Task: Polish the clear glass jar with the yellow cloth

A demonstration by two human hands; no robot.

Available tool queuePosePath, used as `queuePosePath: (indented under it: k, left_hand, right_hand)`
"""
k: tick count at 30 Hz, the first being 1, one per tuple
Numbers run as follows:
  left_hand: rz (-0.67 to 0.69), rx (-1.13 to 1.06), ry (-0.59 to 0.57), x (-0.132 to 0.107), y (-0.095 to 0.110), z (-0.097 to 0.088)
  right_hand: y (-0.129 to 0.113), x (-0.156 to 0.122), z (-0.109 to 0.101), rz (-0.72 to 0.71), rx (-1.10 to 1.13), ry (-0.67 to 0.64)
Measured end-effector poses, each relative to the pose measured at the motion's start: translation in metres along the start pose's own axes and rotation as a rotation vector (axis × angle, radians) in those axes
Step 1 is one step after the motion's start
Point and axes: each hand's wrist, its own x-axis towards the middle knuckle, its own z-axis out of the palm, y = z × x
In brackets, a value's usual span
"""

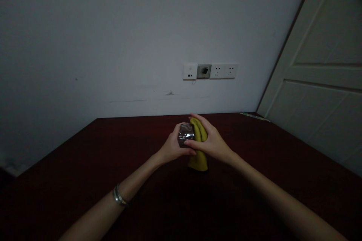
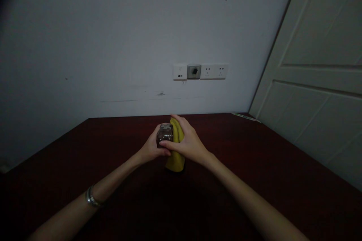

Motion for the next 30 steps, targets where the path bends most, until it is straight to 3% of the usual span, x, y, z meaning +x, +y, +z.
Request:
queuePosePath:
  k: [4, 7, 10, 15, 20, 27, 30]
  left_hand:
    - [0.013, 0.059, 0.054, 0.000, 0.002, -0.001]
    - [0.063, 0.041, 0.076, -0.001, 0.002, -0.001]
    - [0.104, 0.025, 0.071, -0.003, 0.003, 0.002]
    - [0.127, 0.024, 0.045, -0.008, 0.010, 0.011]
    - [0.197, 0.149, 0.135, -0.011, 0.017, 0.012]
    - [0.151, 0.191, 0.184, -0.013, 0.019, 0.011]
    - [0.175, 0.194, 0.192, -0.013, 0.017, 0.011]
  right_hand:
    - [-0.013, 0.001, -0.016, -0.229, -0.228, -0.098]
    - [-0.023, 0.001, -0.027, -0.290, -0.360, -0.193]
    - [-0.025, 0.001, -0.033, -0.372, -0.354, -0.225]
    - [-0.023, 0.000, -0.032, -0.265, -0.143, -0.141]
    - [-0.029, 0.001, -0.032, -0.264, -0.079, -0.224]
    - [-0.021, 0.005, -0.027, -0.217, -0.025, -0.051]
    - [-0.021, 0.006, -0.030, -0.214, 0.020, -0.052]
